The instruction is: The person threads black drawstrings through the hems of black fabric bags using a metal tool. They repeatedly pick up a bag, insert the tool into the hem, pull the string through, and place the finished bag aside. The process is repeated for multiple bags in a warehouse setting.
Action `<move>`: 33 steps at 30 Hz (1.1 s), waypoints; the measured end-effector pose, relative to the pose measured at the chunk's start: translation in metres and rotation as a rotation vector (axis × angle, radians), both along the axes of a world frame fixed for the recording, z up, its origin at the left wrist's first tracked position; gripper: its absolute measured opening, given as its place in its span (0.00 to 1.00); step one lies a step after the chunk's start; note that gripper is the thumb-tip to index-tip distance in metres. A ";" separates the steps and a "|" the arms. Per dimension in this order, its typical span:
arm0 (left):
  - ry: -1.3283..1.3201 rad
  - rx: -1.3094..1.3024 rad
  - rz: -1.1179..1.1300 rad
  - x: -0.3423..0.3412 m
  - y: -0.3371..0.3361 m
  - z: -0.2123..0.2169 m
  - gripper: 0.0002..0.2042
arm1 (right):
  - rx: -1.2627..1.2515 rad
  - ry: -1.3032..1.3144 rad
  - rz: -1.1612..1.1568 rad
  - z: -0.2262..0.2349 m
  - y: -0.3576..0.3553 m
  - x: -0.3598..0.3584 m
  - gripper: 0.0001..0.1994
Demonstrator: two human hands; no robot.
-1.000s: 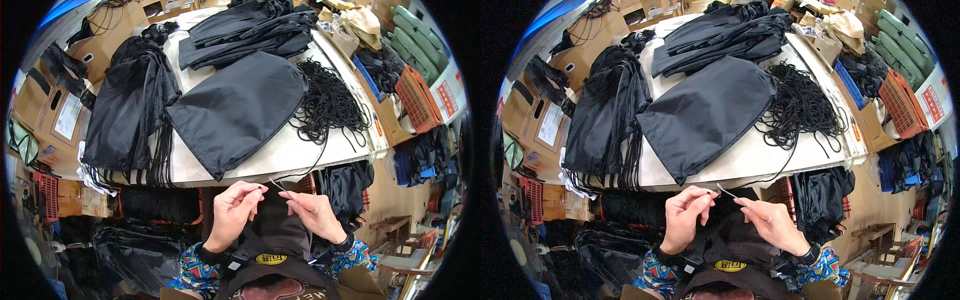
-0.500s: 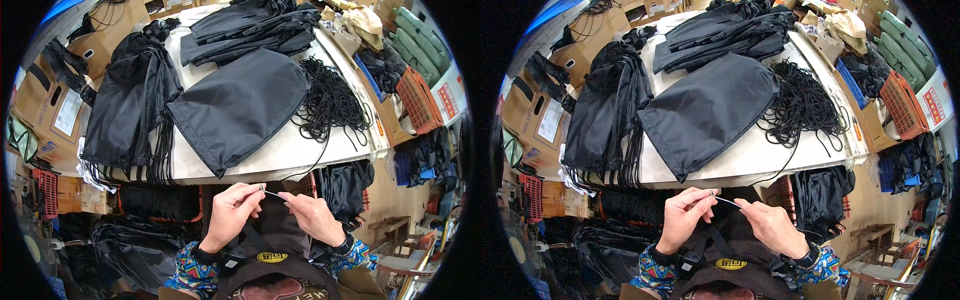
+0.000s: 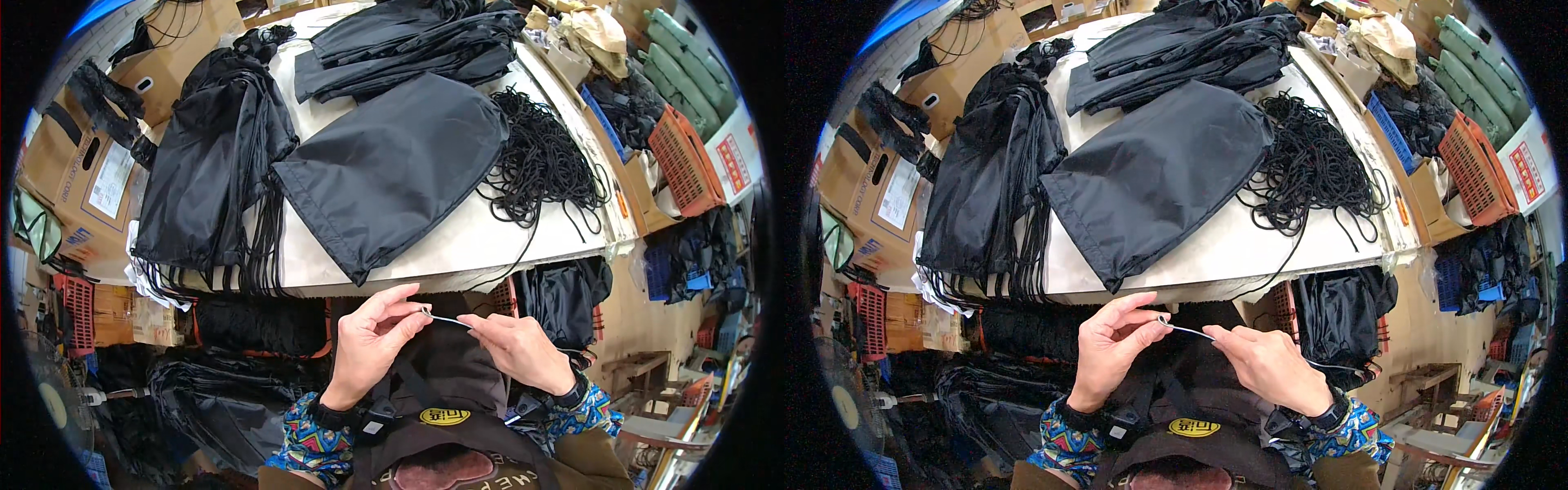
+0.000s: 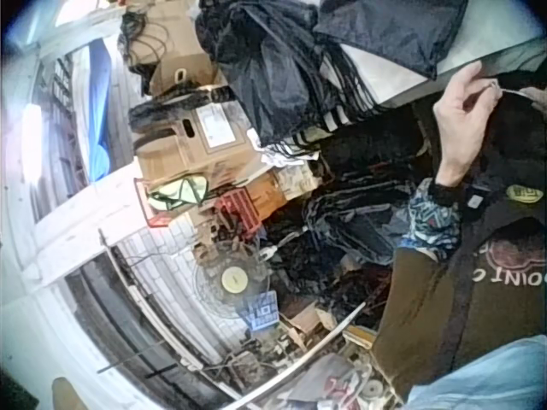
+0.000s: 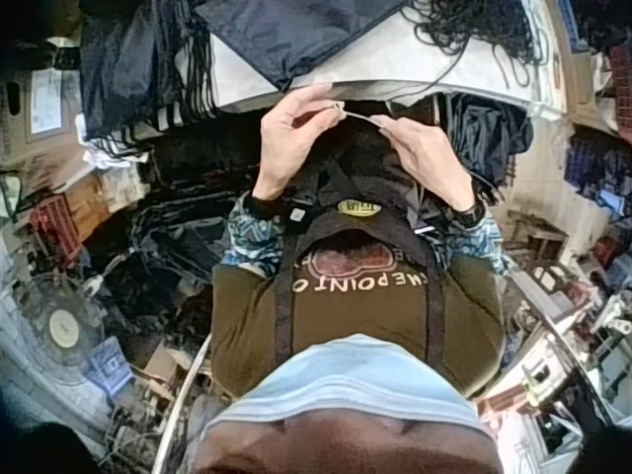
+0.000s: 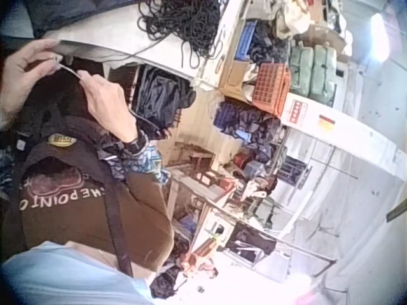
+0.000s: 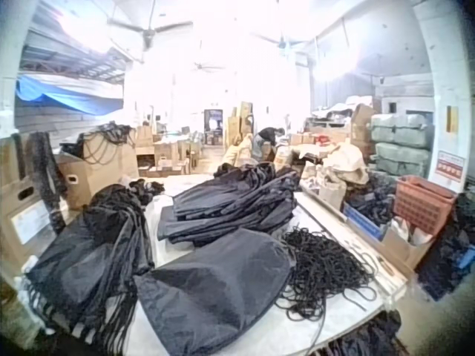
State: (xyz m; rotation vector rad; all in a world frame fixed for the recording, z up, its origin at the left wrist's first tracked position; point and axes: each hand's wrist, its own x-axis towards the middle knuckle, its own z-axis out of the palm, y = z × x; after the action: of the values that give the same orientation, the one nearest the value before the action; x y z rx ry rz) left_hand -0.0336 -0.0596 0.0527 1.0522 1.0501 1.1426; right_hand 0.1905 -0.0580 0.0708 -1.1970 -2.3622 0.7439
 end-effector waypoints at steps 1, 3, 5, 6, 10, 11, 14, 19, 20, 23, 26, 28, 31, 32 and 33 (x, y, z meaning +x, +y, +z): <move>0.009 0.000 -0.006 -0.001 -0.001 0.001 0.17 | 0.020 -0.041 -0.012 0.001 0.000 -0.001 0.15; -0.009 -0.012 -0.005 -0.002 -0.002 -0.001 0.18 | 0.061 -0.123 -0.035 0.004 0.000 -0.003 0.16; -0.064 -0.031 -0.011 -0.001 -0.002 -0.003 0.19 | 0.049 -0.146 -0.028 0.005 0.000 -0.002 0.16; -0.109 -0.046 -0.011 0.000 -0.002 -0.003 0.19 | 0.043 -0.157 -0.024 0.006 0.000 -0.002 0.16; -0.177 -0.090 -0.006 0.002 -0.001 -0.001 0.19 | 0.077 -0.125 0.018 0.000 0.001 -0.003 0.17; -0.175 -0.095 -0.014 0.001 0.000 0.000 0.18 | 0.078 -0.154 0.011 0.001 0.001 -0.004 0.17; -0.136 -0.066 -0.004 0.000 0.002 0.000 0.17 | 0.102 -0.170 0.009 0.007 0.000 -0.010 0.17; -0.039 0.158 0.403 -0.003 0.016 -0.006 0.10 | 0.177 -0.136 0.178 0.002 -0.003 -0.013 0.17; -0.093 0.149 0.528 -0.003 0.023 -0.004 0.09 | 0.225 -0.102 0.248 0.003 -0.004 -0.012 0.17; 0.529 0.341 0.702 -0.018 0.032 -0.030 0.05 | 0.410 0.015 0.377 0.013 -0.016 -0.019 0.11; 0.759 0.634 0.510 0.010 0.016 -0.045 0.05 | 0.423 0.185 0.496 0.025 -0.026 -0.039 0.09; 0.677 0.742 0.319 0.037 0.000 -0.065 0.10 | 0.253 0.351 0.677 0.035 -0.022 -0.055 0.10; 0.601 0.638 0.078 0.055 -0.015 -0.080 0.10 | -0.181 0.573 0.907 0.020 -0.013 -0.074 0.11; 0.576 0.552 0.203 0.047 -0.016 -0.077 0.10 | -0.318 0.617 0.851 0.016 -0.014 -0.068 0.11; 0.547 0.467 0.326 0.035 -0.016 -0.072 0.10 | -0.335 0.599 0.773 0.016 -0.009 -0.059 0.10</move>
State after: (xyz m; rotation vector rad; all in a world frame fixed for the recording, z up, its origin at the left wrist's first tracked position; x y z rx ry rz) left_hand 0.0014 -0.0760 -0.0198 1.6683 1.4589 1.4459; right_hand 0.1319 -0.0675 0.0872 -0.0402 -2.1633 1.5287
